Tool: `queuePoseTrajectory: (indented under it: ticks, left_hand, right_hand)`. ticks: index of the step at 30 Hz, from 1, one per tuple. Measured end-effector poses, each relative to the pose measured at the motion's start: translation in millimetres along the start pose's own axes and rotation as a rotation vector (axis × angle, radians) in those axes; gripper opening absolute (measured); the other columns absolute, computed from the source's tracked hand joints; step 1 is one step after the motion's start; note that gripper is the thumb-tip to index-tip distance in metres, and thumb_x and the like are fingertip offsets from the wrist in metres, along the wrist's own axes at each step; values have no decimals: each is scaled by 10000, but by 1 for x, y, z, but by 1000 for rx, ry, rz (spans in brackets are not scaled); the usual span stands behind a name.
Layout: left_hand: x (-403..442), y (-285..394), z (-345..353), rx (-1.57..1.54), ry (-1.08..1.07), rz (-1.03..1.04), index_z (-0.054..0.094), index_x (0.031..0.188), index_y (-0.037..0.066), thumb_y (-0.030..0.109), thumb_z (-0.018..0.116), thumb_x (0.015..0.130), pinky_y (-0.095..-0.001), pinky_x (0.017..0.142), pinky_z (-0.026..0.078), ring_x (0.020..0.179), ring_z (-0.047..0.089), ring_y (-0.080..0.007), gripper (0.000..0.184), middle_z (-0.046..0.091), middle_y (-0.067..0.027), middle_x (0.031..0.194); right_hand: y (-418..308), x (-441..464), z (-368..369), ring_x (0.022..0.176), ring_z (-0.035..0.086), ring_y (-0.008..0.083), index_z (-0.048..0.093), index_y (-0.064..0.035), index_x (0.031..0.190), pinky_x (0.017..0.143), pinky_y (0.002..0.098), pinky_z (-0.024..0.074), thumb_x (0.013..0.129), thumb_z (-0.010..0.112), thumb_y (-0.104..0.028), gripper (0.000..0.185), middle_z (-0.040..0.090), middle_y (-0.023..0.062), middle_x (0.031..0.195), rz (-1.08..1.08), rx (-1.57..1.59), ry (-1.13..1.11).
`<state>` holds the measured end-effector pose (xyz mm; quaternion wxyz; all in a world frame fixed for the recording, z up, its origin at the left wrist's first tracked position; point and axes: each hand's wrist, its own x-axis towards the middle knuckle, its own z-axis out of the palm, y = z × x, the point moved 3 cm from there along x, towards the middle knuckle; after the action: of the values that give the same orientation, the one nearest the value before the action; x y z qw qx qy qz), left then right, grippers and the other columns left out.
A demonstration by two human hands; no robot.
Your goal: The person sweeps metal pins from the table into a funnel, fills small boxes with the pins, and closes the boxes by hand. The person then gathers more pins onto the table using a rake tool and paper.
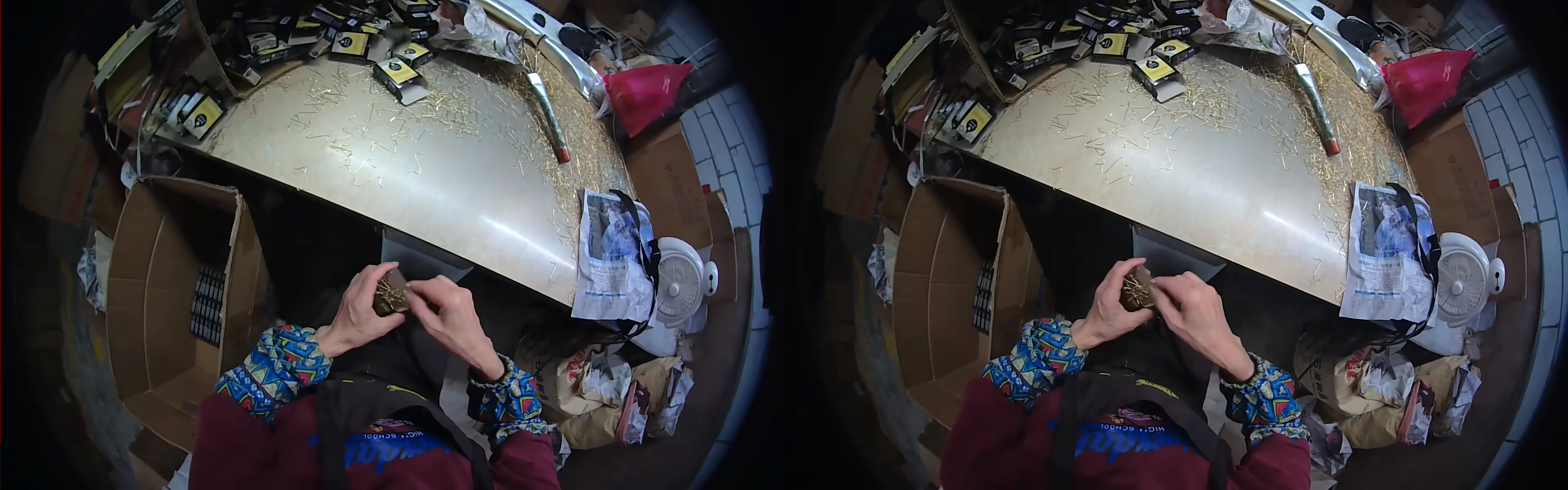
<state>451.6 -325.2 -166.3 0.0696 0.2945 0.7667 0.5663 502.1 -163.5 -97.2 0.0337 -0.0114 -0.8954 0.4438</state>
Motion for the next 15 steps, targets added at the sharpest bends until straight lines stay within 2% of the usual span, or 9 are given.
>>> queuePoseTrajectory:
  ticks: [2, 5, 7, 8, 11, 12, 15]
  left_hand:
    - [5, 1, 1, 83, -8, 69, 442, 1389, 19, 61, 820, 658, -430, 926, 484, 1051, 598, -369, 824, 582, -192, 1157]
    - [8, -1, 6, -47, 21, 85, 409, 1416, 20, 79, 835, 646, -434, 924, 483, 1052, 601, -376, 881, 583, -186, 1159]
    - [11, 0, 4, -45, -37, 60, 339, 1473, 15, 99, 841, 664, -452, 999, 439, 1144, 562, -382, 955, 550, -195, 1268]
    - [14, 2, 2, -11, -34, 84, 315, 1488, 10, 107, 838, 678, -459, 1022, 421, 1181, 540, -385, 970, 527, -204, 1309]
    - [19, 15, 1, 115, 6, 123, 239, 1527, -7, 129, 825, 714, -476, 1074, 367, 1275, 463, -393, 1010, 440, -227, 1417]
    - [21, 19, 3, 159, 24, 134, 214, 1538, -13, 136, 819, 726, -482, 1089, 349, 1303, 435, -396, 1024, 408, -234, 1450]
    - [21, 14, 2, 125, 3, 100, 185, 1545, -25, 163, 812, 750, -483, 1098, 332, 1334, 396, -401, 1030, 367, -249, 1473]
  right_hand:
    - [5, 3, 2, 733, 642, 284, 718, -8, 1027, 640, 368, 500, 868, 723, -107, 188, 678, 141, 821, -24, -33, 18]
    - [2, 10, -1, 703, 641, 252, 717, -1, 1029, 625, 334, 497, 870, 736, -94, 186, 674, 135, 816, -74, 58, -44]
    - [-4, 13, -7, 717, 656, 259, 716, -1, 1029, 635, 349, 506, 872, 734, -93, 183, 677, 142, 813, -74, 51, -92]
    - [-3, 14, -9, 737, 676, 268, 717, -3, 1034, 651, 359, 515, 870, 731, -83, 183, 685, 153, 822, -41, 58, -73]
    - [8, 13, -13, 803, 670, 331, 716, -1, 984, 692, 400, 525, 862, 697, -80, 146, 701, 159, 861, -29, -201, 193]
    - [10, 14, -17, 819, 686, 341, 720, -5, 977, 710, 399, 538, 859, 691, -67, 137, 709, 167, 878, 1, -75, 156]
    - [9, 17, -30, 760, 704, 247, 729, 23, 995, 680, 322, 535, 871, 708, -43, 141, 723, 169, 877, 21, -82, 159]
